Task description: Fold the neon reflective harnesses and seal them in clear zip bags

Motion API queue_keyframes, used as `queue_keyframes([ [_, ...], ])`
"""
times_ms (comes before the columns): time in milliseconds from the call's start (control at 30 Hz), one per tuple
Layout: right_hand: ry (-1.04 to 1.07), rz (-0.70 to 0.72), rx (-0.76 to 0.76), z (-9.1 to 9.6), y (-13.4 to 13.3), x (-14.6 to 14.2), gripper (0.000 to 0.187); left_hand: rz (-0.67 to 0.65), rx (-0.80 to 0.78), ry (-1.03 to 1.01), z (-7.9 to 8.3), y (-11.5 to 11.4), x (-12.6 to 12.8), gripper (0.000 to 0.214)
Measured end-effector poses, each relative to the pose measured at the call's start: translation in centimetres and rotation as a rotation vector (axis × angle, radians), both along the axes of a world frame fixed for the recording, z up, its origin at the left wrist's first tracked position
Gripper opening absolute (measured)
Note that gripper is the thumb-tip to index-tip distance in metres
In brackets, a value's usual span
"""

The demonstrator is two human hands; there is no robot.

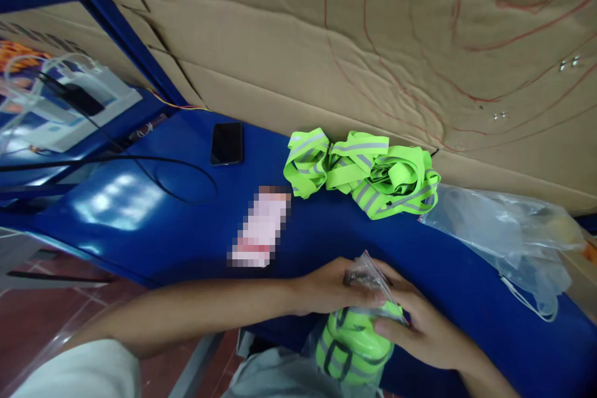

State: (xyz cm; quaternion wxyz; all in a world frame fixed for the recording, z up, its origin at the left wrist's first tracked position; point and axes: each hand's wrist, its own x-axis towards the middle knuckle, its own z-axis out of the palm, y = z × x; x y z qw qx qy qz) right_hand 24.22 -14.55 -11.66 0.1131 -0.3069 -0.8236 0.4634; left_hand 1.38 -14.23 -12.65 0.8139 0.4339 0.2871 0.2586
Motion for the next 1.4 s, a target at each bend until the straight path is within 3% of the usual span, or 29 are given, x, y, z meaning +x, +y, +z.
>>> queue_keyframes([
  [267, 0.245, -0.251, 0.033, -1.4, 0.6, 0.4, 0.034, 0.050, 0.126, -0.063, -0.3, 1.2, -0.6, 0.064],
  [433, 0.190, -0.263, 0.091, 0.3, 1.3, 1.3, 0.007, 0.044, 0.066, 0.024, -0.3, 1.9, -1.2, 0.070],
  [533, 0.150, -0.189, 0.074, 2.0, 1.5, 1.7, 0.017, -0.045, 0.064, 0.100, 0.1, 2.2, -1.7, 0.069],
  [600, 0.133, -0.156, 0.072, 2.6, 1.2, 1.8, 0.014, -0.093, 0.073, 0.106, 0.4, 2.5, -2.1, 0.066],
  [833, 0.150, -0.220, 0.073, 1.9, 0.4, 1.0, 0.003, -0.064, 0.125, 0.089, 0.9, 2.5, -2.5, 0.062],
  [967, 0.175, -0.232, 0.114, 1.7, 0.6, 1.4, 0.045, 0.004, 0.041, 0.014, 1.2, 2.2, -2.3, 0.060],
  [1033, 0.189, -0.296, 0.132, 1.3, 0.4, 1.5, 0.053, 0.081, -0.031, -0.012, 1.3, 2.0, -2.1, 0.064],
  [1167, 0.185, -0.425, 0.225, 0.6, 0.1, 1.1, 0.048, 0.189, -0.070, -0.025, 1.3, 1.8, -1.9, 0.066],
  [1300, 0.157, -0.275, 0.305, 0.9, 0.0, 0.3, 0.027, 0.197, -0.064, 0.001, 1.2, 1.7, -1.7, 0.065],
  [1400, 0.211, -0.240, 0.226, 1.6, 0.1, 0.3, 0.023, 0.169, 0.011, 0.017, 1.4, 1.8, -1.9, 0.067],
])
